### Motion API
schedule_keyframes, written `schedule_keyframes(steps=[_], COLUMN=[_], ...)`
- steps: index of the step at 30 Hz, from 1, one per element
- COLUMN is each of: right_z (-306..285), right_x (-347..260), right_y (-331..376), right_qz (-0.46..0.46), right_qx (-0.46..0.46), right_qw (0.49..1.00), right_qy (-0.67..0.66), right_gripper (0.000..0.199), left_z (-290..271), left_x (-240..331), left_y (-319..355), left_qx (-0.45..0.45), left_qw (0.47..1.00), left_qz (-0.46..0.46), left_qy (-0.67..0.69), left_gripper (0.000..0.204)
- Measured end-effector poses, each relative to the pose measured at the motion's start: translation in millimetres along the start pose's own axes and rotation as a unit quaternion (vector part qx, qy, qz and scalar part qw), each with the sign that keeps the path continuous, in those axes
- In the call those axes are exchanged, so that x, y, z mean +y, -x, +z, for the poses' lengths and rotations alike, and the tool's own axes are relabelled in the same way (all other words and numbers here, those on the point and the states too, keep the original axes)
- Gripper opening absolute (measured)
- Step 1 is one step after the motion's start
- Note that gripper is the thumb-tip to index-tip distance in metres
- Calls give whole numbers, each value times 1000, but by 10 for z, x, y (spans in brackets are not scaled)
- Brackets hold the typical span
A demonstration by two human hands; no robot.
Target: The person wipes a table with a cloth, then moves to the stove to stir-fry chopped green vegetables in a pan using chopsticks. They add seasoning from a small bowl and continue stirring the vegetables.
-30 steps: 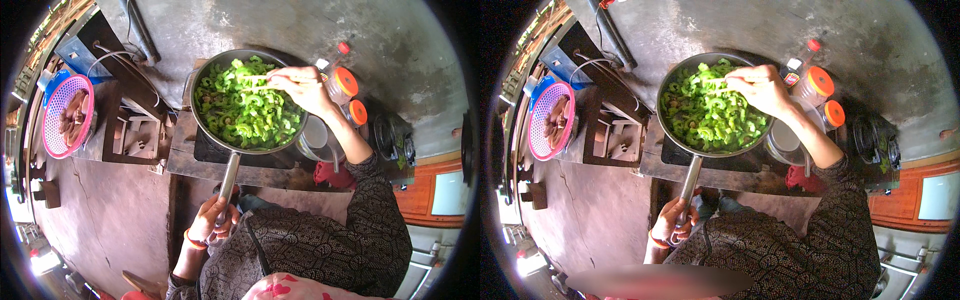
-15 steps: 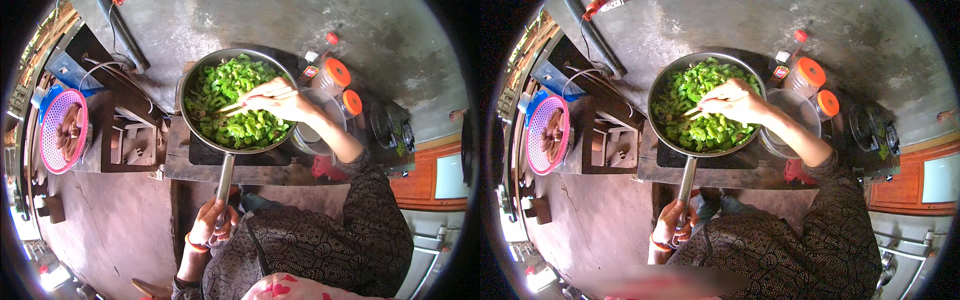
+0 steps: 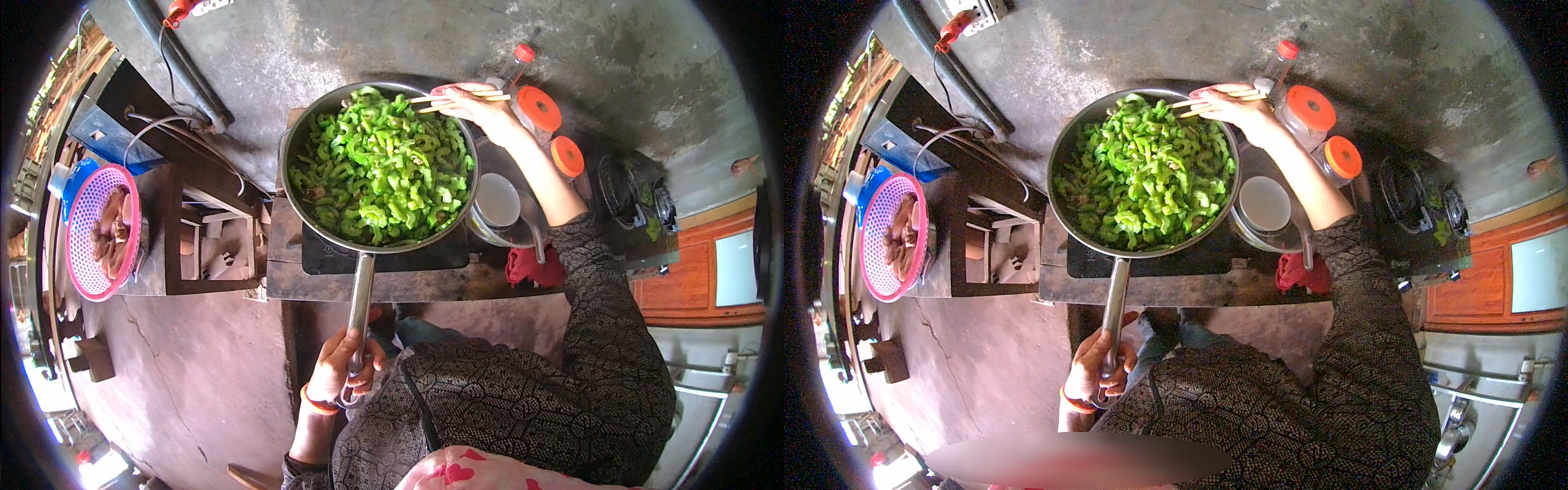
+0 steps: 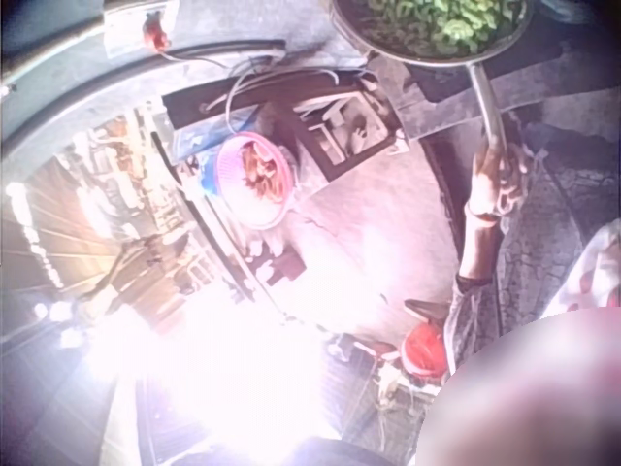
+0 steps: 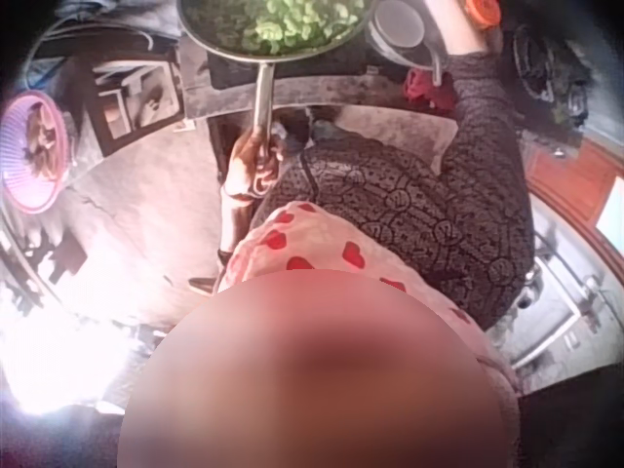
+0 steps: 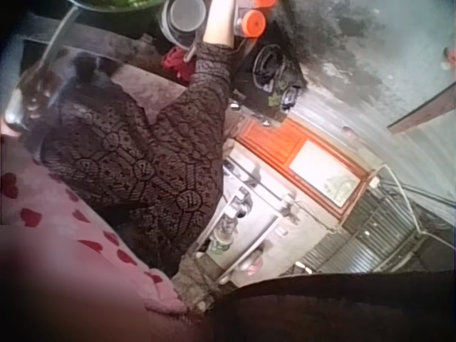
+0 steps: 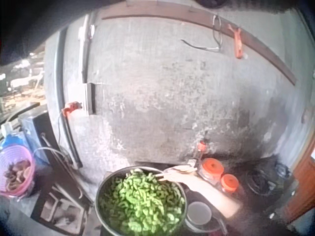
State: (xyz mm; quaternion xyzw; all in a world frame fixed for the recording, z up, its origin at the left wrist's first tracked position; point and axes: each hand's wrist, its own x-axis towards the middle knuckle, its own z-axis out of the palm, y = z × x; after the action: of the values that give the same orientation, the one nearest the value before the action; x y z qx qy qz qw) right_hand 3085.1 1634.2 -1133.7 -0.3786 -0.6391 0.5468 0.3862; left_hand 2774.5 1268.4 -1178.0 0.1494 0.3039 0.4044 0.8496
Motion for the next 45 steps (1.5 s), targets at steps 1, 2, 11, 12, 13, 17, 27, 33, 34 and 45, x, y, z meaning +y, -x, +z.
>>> schedule_keyframes(steps=[1,2,11,12,13,17,27,33,34,45], right_z=[19,68,492,508,513,465,469,637,633,461], right_x=[102,180,-217,-285,-355,-664,-799,-365,-340,-417], right_y=[-12,-8,476,529,582,761,1203,1225,1203,644], right_qz=[15,38,-8,-21,-21,-33,-78,-304,-306,-260], right_qx=[3,18,-68,-77,-95,-129,-285,-237,-234,-130], right_qw=[999,997,996,995,993,991,941,864,861,895], right_qy=[-32,-71,-64,-64,-63,-13,163,325,333,340], right_gripper=[36,38,35,35,33,29,18,18,19,20], left_z=[9,16,80,81,82,85,75,64,64,88], left_x=[1,3,12,13,13,16,3,6,6,-44], left_y=[1,2,-30,-33,-35,-33,-28,-19,-17,-21], left_qx=[-4,-1,50,51,49,55,63,61,54,64], left_qw=[1000,1000,998,998,998,998,998,998,998,997], left_qz=[-1,-4,-1,-2,1,0,-2,3,8,18], left_qy=[3,4,-32,-32,-30,-40,-18,-25,-20,-29], left_gripper=[53,53,59,59,59,59,57,58,59,58])
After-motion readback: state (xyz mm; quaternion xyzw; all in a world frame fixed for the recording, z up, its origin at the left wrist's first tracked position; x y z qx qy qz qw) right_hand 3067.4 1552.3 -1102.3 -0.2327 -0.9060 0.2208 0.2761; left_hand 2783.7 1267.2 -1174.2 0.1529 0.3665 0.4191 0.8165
